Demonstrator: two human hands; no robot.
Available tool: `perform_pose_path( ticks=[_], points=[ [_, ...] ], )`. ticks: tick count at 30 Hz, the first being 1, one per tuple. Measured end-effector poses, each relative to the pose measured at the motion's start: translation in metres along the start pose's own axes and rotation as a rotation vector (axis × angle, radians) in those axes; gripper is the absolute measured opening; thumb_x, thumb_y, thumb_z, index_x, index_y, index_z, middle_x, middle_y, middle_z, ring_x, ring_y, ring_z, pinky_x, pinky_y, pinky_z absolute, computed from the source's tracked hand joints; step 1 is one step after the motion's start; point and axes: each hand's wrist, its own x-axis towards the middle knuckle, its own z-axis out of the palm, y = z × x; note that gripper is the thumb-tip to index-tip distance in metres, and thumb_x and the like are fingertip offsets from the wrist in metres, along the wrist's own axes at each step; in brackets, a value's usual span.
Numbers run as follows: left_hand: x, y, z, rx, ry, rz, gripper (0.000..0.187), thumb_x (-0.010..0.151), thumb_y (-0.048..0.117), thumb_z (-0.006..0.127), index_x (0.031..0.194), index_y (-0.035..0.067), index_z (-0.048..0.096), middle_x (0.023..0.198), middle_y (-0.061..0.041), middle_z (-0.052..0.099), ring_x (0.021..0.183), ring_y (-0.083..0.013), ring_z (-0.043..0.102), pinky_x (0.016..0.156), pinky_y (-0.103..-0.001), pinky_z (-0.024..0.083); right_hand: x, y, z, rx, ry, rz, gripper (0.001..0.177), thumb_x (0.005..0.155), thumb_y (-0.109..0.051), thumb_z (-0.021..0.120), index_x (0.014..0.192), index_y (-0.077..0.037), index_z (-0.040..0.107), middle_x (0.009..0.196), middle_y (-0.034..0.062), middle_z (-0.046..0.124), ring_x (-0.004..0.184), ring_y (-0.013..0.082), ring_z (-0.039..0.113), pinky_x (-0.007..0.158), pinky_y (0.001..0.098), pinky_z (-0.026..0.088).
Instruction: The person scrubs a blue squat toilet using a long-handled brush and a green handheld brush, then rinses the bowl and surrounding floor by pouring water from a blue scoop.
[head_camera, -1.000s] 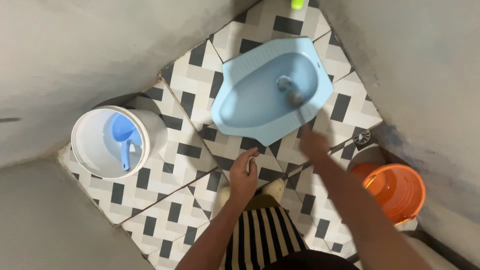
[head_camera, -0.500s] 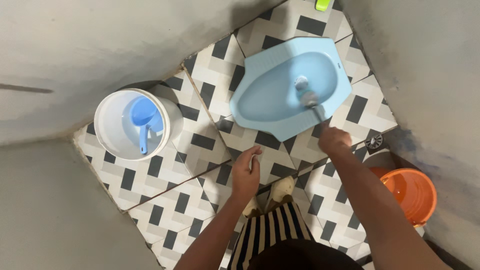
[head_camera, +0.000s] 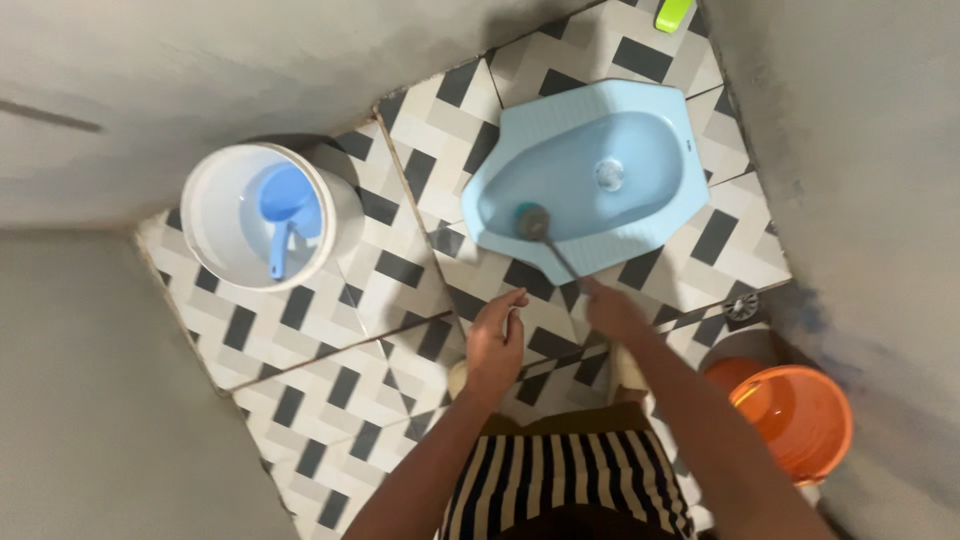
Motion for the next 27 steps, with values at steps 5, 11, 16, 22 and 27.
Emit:
perform_pose_path(
  ticks=[5, 11, 16, 22, 27],
  points=[
    [0.000, 0.017, 0.058, -0.063, 0.070, -0.198, 0.031, 0.099, 0.002, 0.054, 0.126, 0.007, 0.066, 0.116, -0.011, 0.074, 0.100, -0.0250, 0.073, 0.078, -0.036, 0.057, 0.046, 0.143, -0.113, -0.627, 0.168, 0.106, 0.042, 0.105, -0.029, 0.042, 0.137, -0.010, 0.062, 0.123, 0.0208, 0.071, 0.109, 0.0367, 0.071, 0.091, 0.0496, 0.055],
    [-0.001, 0.036, 0.132, -0.057, 0.161, -0.128, 0.027, 0.099, 0.001, 0.056, 0.124, 0.004, 0.067, 0.116, -0.014, 0.075, 0.108, -0.0279, 0.072, 0.091, -0.036, 0.055, 0.076, 0.138, -0.243, -0.902, 0.269, 0.102, 0.044, 0.121, -0.032, 0.028, 0.141, -0.018, 0.064, 0.127, 0.0163, 0.075, 0.116, 0.0331, 0.073, 0.094, 0.0455, 0.059],
    [0.004, 0.047, 0.173, -0.125, 0.210, -0.185, 0.027, 0.097, 0.000, 0.055, 0.121, 0.004, 0.068, 0.117, -0.014, 0.075, 0.105, -0.0266, 0.075, 0.083, -0.034, 0.058, 0.074, 0.164, -0.234, -0.736, 0.146, 0.010, 0.065, 0.099, -0.016, 0.048, 0.161, -0.030, 0.036, 0.126, 0.0232, 0.068, 0.115, 0.0397, 0.067, 0.100, 0.0501, 0.052],
    [0.009, 0.054, 0.191, -0.119, 0.206, -0.201, 0.028, 0.099, 0.001, 0.057, 0.123, 0.005, 0.069, 0.116, -0.012, 0.075, 0.096, -0.0199, 0.074, 0.067, -0.028, 0.056, 0.106, 0.188, -0.254, -0.543, -0.027, -0.032, 0.046, 0.109, -0.022, 0.042, 0.153, -0.030, 0.050, 0.118, 0.0195, 0.072, 0.110, 0.0370, 0.069, 0.094, 0.0487, 0.053],
    [0.019, 0.051, 0.192, -0.132, 0.205, -0.260, 0.029, 0.099, 0.000, 0.056, 0.124, 0.005, 0.069, 0.119, -0.010, 0.074, 0.083, -0.0133, 0.071, 0.050, -0.023, 0.050, 0.120, 0.110, -0.276, -0.898, 0.323, -0.061, 0.035, 0.120, -0.031, 0.037, 0.146, -0.032, 0.061, 0.111, 0.0144, 0.075, 0.104, 0.0324, 0.071, 0.083, 0.0465, 0.056]
  ],
)
